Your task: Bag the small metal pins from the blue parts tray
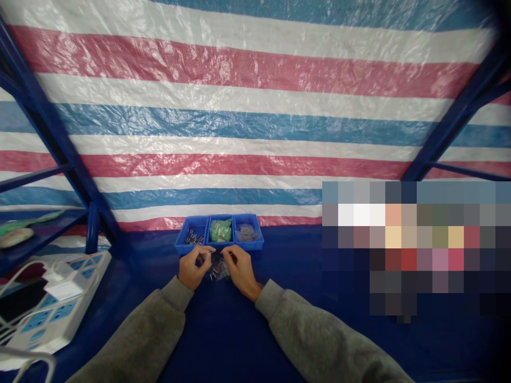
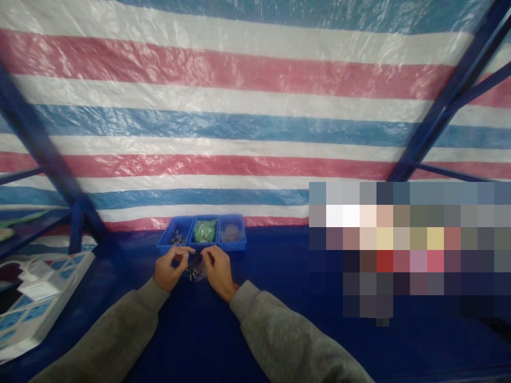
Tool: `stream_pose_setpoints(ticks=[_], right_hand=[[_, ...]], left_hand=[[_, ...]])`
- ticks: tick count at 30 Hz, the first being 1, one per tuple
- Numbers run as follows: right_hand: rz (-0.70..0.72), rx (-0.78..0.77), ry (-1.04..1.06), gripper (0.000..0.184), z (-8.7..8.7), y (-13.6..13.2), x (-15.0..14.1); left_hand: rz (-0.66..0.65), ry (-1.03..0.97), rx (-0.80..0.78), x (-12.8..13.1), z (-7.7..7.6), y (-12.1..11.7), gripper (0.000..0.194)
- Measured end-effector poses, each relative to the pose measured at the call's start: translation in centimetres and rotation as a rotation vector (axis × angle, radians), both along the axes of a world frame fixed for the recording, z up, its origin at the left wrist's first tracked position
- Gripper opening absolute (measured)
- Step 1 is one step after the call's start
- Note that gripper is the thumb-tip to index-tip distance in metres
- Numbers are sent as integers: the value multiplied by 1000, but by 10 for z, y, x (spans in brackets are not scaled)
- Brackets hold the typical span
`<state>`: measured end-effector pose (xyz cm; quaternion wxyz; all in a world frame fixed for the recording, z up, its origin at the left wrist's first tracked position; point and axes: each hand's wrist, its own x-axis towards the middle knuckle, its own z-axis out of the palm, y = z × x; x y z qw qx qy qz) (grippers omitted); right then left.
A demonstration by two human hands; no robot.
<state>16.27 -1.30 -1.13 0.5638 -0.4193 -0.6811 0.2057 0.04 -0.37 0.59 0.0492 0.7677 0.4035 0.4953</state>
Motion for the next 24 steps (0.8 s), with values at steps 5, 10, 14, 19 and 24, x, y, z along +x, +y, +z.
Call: stream_pose_setpoints(ticks=[5,10,14,19,24], right_hand=[[-11,9,4,23,-1,1,0],[-36,16,49,24,2,-2,1],[-50,27,75,22,3,-2,1],[-19,25,50,18,-1,-1,1],[32,26,37,18,-2,0,0]], left_hand=[[22,50,-13,1,-2,2,14],[-52,126,41,-3,-10,10,17],[-79,149,58,-6,-14,14,22],[-67,132,2,-6,-13,13,24],[-34,152,-40,-3,-10,11,23]])
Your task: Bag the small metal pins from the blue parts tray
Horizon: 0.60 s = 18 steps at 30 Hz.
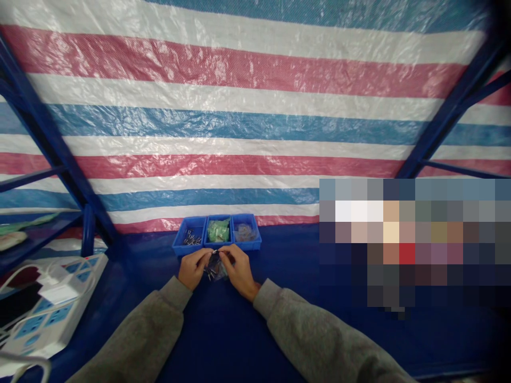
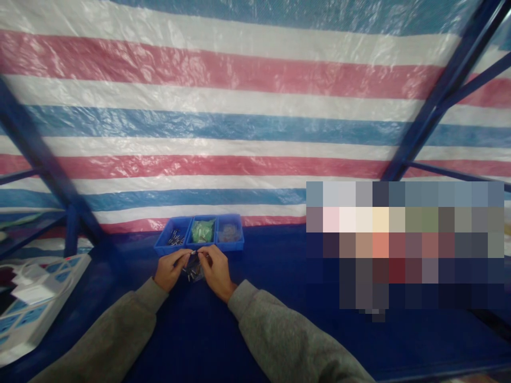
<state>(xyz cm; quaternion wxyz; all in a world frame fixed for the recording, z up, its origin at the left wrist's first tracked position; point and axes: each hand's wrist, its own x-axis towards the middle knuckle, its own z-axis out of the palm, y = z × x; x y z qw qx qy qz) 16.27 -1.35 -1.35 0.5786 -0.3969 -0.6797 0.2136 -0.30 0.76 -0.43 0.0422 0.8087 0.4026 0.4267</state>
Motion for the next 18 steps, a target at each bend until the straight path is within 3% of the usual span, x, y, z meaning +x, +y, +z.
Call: stream_pose_setpoints(ticks=[7,18], right_hand=[[11,13,-24,17,0,0,1],[55,12,-68,15,1,0,0]], left_hand=[[-56,20,45,2,1,1,21],[46,-17,13,-1,6,-2,22]])
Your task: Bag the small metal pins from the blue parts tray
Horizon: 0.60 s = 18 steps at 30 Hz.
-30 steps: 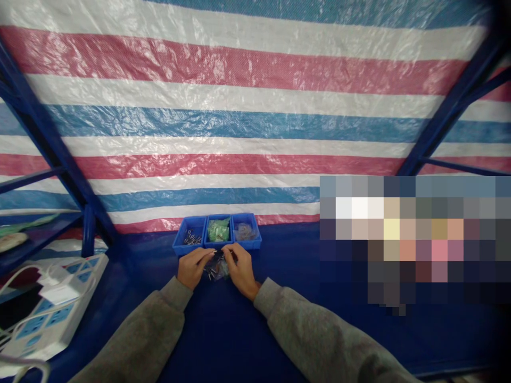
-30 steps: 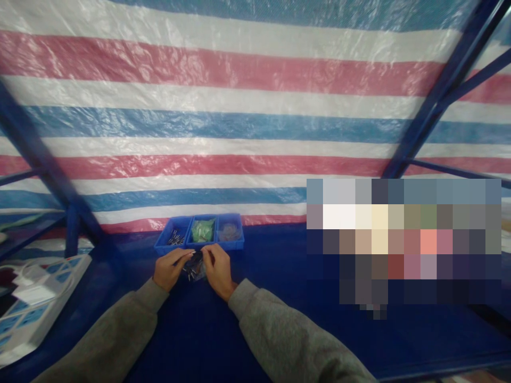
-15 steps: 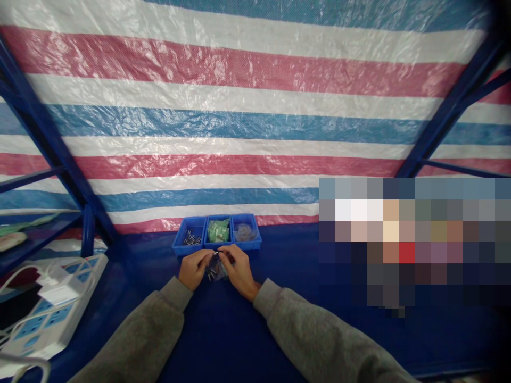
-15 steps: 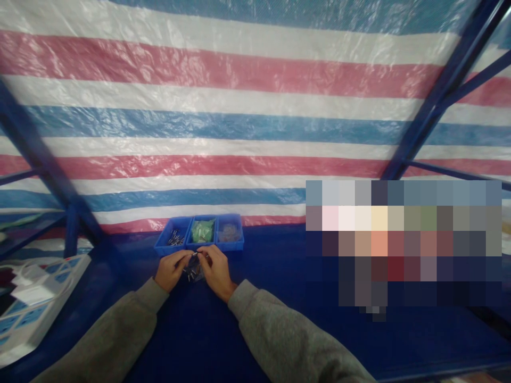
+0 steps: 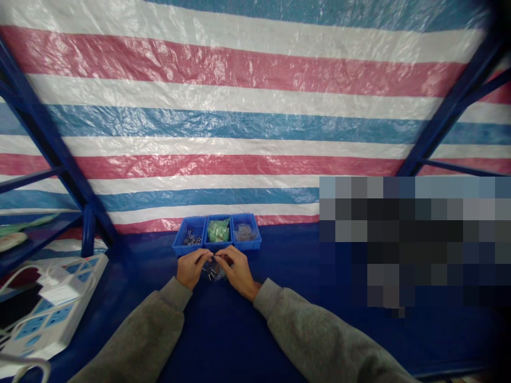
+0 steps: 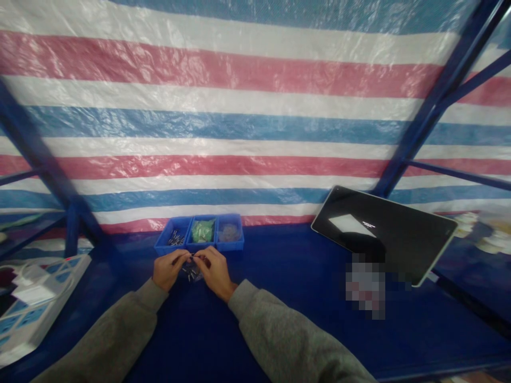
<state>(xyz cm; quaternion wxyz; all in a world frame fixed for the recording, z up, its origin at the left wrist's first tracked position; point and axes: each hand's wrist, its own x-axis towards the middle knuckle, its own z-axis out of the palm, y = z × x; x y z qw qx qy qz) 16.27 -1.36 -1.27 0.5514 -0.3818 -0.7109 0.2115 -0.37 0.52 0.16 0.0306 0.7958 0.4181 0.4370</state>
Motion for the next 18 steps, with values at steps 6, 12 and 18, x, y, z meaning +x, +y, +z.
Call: stream_pose_setpoints(ticks=[6,12,18], right_hand=[[-42,8,-41,24,0,0,0],[-109,-28,-12,29,-3,3,0],[-137,-40,41,33,-3,2,0]], left_hand=[[19,55,-10,1,1,-2,31],[-51,50,4,4,-1,-3,21],[-52,-3,23,5,0,-5,18]])
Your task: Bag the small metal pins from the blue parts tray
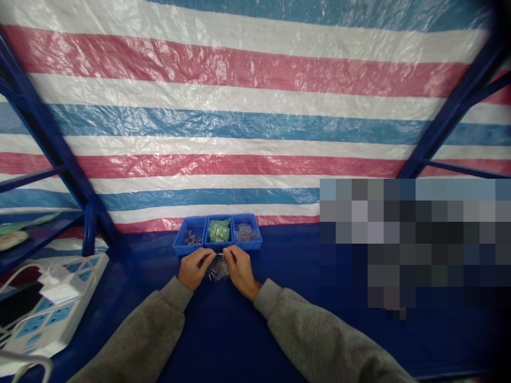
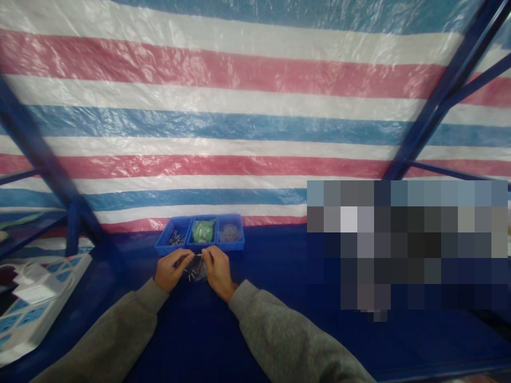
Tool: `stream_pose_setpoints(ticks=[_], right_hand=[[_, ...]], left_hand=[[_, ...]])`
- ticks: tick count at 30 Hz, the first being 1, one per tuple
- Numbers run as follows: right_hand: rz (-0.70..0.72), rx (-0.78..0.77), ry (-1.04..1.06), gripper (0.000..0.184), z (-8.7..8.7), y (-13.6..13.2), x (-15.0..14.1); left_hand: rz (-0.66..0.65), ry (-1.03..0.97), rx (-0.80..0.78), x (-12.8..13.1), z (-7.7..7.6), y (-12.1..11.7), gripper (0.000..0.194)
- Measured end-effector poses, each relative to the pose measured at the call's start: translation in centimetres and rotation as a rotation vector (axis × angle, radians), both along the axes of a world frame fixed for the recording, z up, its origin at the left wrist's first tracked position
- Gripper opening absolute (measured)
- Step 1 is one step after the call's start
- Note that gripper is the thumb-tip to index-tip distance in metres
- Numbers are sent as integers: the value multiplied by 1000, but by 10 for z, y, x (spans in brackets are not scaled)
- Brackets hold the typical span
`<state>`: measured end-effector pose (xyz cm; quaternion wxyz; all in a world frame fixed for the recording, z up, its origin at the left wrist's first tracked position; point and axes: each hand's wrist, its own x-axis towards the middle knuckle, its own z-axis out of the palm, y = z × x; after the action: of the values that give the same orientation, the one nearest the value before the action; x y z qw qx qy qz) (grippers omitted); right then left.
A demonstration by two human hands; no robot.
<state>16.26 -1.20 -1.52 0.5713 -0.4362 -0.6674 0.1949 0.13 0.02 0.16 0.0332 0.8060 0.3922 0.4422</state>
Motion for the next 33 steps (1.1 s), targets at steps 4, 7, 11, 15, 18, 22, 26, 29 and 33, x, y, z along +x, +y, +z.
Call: stream_pose_setpoints(ticks=[4,7,11,15,18,22,26,29,33], right_hand=[[71,-6,41,23,3,-3,0],[120,12,12,21,5,-5,0],[121,39,-32,21,6,-5,0],[93,47,-31,21,4,-4,0],[95,49,-49,24,2,-2,0],[92,45,-60,28,1,-2,0],[79,35,-36,28,1,-2,0],[87,32,-31,27,1,-1,0],[82,30,-39,27,0,1,-1]], left_hand=[[39,2,-5,-1,1,1,19],[45,14,-26,-3,0,2,22],[60,30,-26,-4,1,2,27],[27,8,9,-3,0,1,19],[-28,-35,36,-2,0,1,15],[-39,-90,25,-2,-1,1,16],[6,-129,-53,-2,-3,3,18],[-25,-130,-104,-1,-2,3,16],[-74,-163,-114,1,2,2,16]])
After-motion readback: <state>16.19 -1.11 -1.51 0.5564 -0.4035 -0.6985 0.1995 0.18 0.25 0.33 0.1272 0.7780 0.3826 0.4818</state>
